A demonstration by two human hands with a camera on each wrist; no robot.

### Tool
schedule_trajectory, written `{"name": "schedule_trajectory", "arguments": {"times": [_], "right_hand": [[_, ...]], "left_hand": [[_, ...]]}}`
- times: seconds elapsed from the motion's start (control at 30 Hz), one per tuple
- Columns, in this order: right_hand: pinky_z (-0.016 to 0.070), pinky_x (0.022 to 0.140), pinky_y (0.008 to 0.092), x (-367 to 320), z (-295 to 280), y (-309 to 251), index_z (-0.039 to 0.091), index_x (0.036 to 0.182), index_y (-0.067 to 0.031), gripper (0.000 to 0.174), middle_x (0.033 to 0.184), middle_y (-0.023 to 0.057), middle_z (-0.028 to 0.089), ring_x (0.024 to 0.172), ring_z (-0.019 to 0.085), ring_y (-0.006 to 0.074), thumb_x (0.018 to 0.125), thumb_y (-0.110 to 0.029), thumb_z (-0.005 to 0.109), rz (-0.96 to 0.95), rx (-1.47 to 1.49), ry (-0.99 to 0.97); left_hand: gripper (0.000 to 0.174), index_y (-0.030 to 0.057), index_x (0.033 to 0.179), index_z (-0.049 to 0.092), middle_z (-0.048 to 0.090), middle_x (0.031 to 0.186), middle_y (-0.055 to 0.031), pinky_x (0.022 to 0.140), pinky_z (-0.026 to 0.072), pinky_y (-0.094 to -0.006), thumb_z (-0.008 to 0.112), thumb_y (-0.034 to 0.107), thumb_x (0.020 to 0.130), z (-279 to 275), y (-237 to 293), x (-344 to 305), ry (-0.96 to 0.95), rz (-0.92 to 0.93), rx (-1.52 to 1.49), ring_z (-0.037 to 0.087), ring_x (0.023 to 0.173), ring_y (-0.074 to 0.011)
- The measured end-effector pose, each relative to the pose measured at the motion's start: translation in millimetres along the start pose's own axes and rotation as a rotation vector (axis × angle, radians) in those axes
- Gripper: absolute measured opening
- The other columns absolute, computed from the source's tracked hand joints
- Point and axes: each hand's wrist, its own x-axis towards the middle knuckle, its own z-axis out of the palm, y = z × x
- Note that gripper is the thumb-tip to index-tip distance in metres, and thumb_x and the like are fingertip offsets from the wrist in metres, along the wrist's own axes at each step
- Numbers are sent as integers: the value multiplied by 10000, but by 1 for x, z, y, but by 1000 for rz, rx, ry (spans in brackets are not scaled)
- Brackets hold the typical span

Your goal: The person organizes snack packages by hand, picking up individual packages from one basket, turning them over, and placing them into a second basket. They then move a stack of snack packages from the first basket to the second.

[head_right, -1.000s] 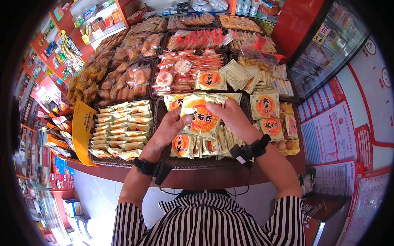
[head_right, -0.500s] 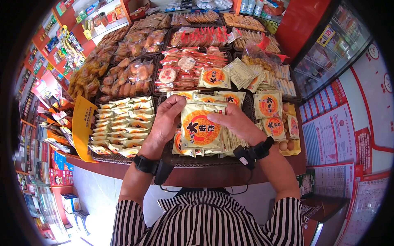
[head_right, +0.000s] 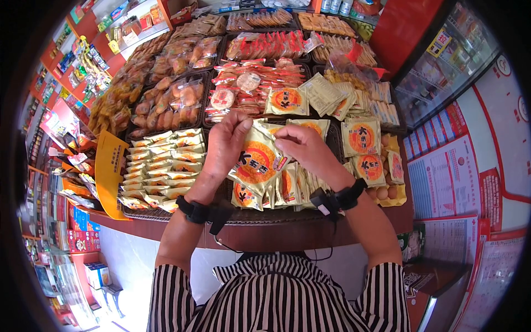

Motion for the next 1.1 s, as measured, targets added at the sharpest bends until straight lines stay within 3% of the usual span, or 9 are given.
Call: {"name": "schedule_trajectory", "arguments": {"times": [0.07, 0.13, 0.2, 0.27, 0.4, 0.47, 0.53, 0.77, 1.1], "right_hand": [[366, 558, 186, 5, -3, -12, 600, 927, 16, 132, 754, -50, 534, 647, 440, 11, 861, -96, 577, 55, -78, 30], [363, 554, 192, 15, -3, -12, 593, 918, 7, 105, 741, -41, 533, 650, 441, 5, 855, -75, 573, -18, -103, 95], [367, 556, 197, 27, -4, -3, 585, 917, 13, 94, 742, -35, 536, 651, 443, 12, 859, -56, 563, -177, 4, 267], [400, 591, 201, 31, -8, -4, 582, 929, 12, 94, 759, -22, 556, 676, 476, 26, 864, -49, 554, -169, 57, 275], [450, 642, 223, 41, -6, 17, 577, 913, 5, 101, 785, 18, 604, 697, 534, 62, 875, -86, 555, -206, -33, 335], [456, 617, 228, 47, -14, 39, 581, 925, 0, 125, 728, 27, 598, 655, 546, 77, 862, -104, 550, -62, -48, 252], [473, 637, 241, 47, -34, 60, 594, 943, 0, 156, 807, 30, 609, 735, 583, 91, 880, -126, 527, 52, -276, 80], [474, 754, 377, 39, -23, 102, 639, 968, -29, 223, 935, 150, 650, 856, 622, 294, 839, -184, 544, 187, -681, -365], [465, 786, 397, 51, -18, 128, 579, 1129, -43, 336, 990, 180, 631, 919, 603, 328, 881, -268, 543, 292, -700, -499]], "left_hand": [[132, 18, 843, 536, 535, 662, -38, 569, 422, -278, 590, 129, 887, -2, -2, 12, -20, 76, -66, 425, 608, -102], [222, 17, 941, 540, 583, 780, -1, 629, 454, -255, 651, 191, 859, -12, 9, 22, -197, -177, -443, 518, 701, -94], [324, 8, 1033, 536, 602, 870, -37, 728, 464, -258, 696, 192, 819, -20, 13, 30, -274, -41, -459, 549, 814, -101], [463, -40, 1124, 531, 604, 977, -51, 794, 449, -263, 738, 181, 774, -39, 17, 36, -403, -128, -62, 542, 880, -99], [352, -17, 1026, 600, 630, 889, -56, 765, 457, -272, 744, 143, 749, -51, 1, 41, -409, -121, 99, 557, 849, -92], [334, -5, 1008, 615, 649, 870, -71, 758, 467, -289, 745, 143, 738, -52, -17, 38, -384, -68, 323, 594, 835, -119], [396, 91, 1062, 620, 636, 915, -158, 754, 479, -375, 730, 216, 703, -53, -37, 23, -321, 129, 613, 608, 874, -315], [334, 98, 1017, 628, 648, 930, -113, 736, 488, -393, 709, 166, 700, -26, -78, 4, -421, 120, 705, 617, 858, -311], [266, 124, 965, 595, 622, 840, -90, 661, 483, -411, 669, 194, 719, -14, -100, 21, -452, 138, 882, 614, 781, -305]]}}
